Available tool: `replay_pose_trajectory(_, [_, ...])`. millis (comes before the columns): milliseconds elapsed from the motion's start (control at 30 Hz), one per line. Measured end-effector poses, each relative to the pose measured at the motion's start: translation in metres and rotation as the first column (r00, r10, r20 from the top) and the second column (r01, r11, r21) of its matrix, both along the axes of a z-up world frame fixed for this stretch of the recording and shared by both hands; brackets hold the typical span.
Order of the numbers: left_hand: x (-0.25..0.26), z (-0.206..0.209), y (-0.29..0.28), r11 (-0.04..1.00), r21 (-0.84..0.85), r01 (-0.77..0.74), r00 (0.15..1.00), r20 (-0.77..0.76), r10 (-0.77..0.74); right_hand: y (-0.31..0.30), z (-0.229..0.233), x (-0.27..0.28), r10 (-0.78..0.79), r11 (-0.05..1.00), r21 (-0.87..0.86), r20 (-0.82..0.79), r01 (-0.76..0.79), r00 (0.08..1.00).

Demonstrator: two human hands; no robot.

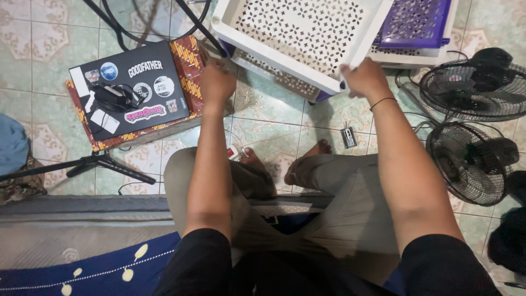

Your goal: The person assembles a plastic storage basket by snapping together purple side panels and a white base. The person repeatedly attaches and detaches the side panels to fit them into the base, handling the components by hand.

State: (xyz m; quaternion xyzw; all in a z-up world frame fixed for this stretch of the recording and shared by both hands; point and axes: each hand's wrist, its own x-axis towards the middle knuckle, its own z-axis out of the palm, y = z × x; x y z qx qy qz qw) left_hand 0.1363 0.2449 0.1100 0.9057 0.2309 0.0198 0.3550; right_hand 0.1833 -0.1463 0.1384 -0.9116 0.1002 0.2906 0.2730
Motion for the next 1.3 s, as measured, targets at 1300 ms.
replay_pose_trajectory(1300, [0.002, -0.030, 0.005, 0.991, 0.034, 0.131, 0.925, 0.356, -0.135, -0.022, -0.016, 0.010, -0.146, 0.956, 0.226, -0.187, 0.188, 0.971])
